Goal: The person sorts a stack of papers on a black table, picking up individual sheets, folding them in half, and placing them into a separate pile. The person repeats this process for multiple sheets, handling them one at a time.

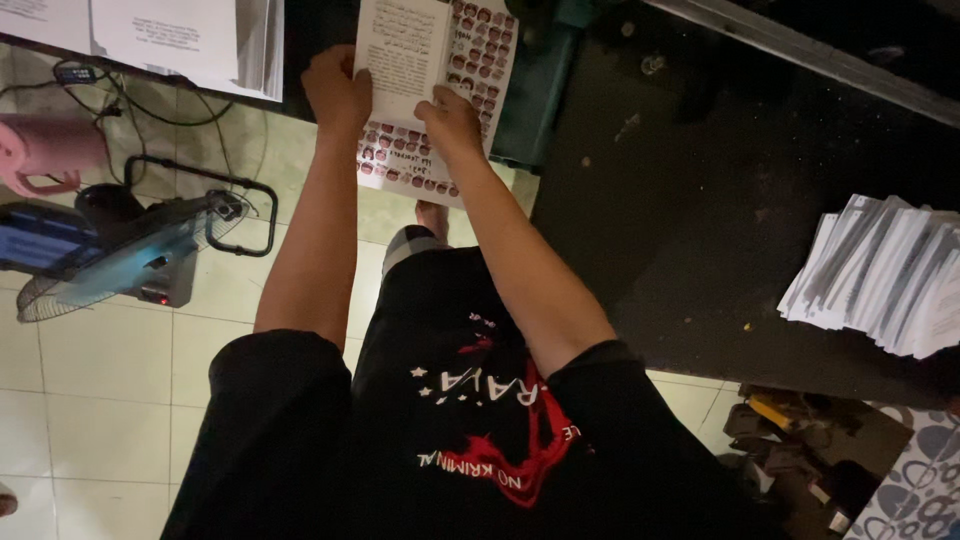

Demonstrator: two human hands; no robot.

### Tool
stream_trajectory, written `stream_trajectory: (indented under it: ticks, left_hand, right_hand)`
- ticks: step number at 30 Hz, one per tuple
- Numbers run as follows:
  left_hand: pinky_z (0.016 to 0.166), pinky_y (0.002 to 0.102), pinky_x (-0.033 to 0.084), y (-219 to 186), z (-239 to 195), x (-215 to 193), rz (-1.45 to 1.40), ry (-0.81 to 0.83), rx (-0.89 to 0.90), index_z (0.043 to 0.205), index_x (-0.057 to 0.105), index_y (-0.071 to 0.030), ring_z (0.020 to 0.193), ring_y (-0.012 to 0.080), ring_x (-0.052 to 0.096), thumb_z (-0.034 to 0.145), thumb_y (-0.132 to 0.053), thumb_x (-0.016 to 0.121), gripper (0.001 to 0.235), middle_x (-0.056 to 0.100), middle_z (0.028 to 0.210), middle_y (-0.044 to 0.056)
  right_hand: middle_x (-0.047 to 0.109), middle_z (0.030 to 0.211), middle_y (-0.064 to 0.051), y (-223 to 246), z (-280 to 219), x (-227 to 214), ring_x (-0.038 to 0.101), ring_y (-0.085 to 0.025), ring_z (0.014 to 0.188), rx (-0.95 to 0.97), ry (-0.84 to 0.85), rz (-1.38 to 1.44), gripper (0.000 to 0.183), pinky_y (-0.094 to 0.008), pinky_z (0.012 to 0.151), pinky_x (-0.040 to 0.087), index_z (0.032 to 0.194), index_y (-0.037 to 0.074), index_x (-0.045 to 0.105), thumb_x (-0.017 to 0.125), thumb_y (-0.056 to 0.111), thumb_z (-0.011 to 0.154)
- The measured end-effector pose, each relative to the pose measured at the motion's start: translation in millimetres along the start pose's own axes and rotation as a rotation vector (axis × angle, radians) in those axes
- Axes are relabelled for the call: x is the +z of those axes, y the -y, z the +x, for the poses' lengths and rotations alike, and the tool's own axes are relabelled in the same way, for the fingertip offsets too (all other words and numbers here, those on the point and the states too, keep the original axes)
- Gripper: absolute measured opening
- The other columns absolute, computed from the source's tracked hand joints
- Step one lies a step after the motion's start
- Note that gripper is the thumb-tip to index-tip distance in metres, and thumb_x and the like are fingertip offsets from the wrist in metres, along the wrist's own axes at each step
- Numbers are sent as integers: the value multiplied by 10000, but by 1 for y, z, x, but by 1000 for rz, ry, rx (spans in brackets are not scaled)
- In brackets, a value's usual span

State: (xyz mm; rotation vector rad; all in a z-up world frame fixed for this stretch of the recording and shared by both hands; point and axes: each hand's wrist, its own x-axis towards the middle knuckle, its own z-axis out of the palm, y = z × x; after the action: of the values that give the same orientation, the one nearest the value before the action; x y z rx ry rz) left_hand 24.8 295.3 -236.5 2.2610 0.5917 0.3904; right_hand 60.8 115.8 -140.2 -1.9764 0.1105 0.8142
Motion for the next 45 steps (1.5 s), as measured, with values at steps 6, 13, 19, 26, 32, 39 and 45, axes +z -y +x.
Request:
stream_trajectory:
  ticks: [6, 13, 19, 26, 32, 39, 45]
  left_hand:
    - [702, 404, 547, -34, -7, -17, -97, 3, -207, 928, 700, -69, 813, 249, 689, 770, -17, 561, 217, 738, 895, 92]
    - [609, 463, 494, -26, -1, -11, -16, -34, -188, 829, 629, -60, 726, 304, 675, 660, -38, 547, 189, 711, 805, 110]
    - [636, 356, 592, -40, -2, -30, -85, 3, -359, 979, 687, -48, 810, 233, 740, 652, -44, 532, 362, 762, 925, 112]
    - [649, 363, 439, -97, -30, -82, -163, 76, -185, 898, 589, -104, 767, 215, 600, 733, -37, 518, 193, 651, 838, 69]
    - [660, 279, 392, -231, -70, -118, -571, 214, -25, 1048, 525, -65, 852, 153, 511, 874, 86, 462, 239, 578, 964, 65]
    - [946, 320, 486, -330, -128, -19, -771, 300, 174, 1284, 548, -71, 1090, 203, 607, 777, 37, 478, 523, 643, 1172, 56]
    - [1187, 455, 220, -406, -183, 28, -633, 463, 360, 1309, 486, -131, 1299, 295, 494, 982, -102, 570, 338, 522, 1337, 107]
  right_hand:
    - [709, 1006, -52, 25, -19, -10, 625, -208, 850, 87, 61, -11, 365, -323, 681, 427, 1028, 123, 681, 515, 266, 736]
    - [697, 1201, -22, 22, -13, -7, 641, -195, 997, 146, 67, -17, 595, -293, 760, 473, 1253, 157, 658, 530, 286, 687]
    - [616, 1367, -21, 23, -16, -8, 623, -209, 1115, 200, 111, 42, 675, -300, 810, 493, 1415, 205, 533, 533, 277, 744]
    - [476, 1411, -155, -8, -5, -14, 506, -371, 1288, -195, -144, -31, 742, -536, 972, 495, 1422, 131, 353, 666, 391, 802]
    - [452, 1452, -121, 23, -74, -94, 525, -308, 1309, -598, 19, 435, 774, -451, 1079, 462, 1462, 161, 304, 773, 167, 845]
    - [635, 1131, -126, -13, -181, -250, 616, -274, 1085, -744, -249, 212, 318, -392, 877, 528, 1234, 24, 560, 649, 126, 947]
    - [591, 1209, -107, -135, -193, -306, 569, -190, 1092, -591, -475, 359, 345, -317, 962, 492, 1281, 45, 532, 640, 90, 957]
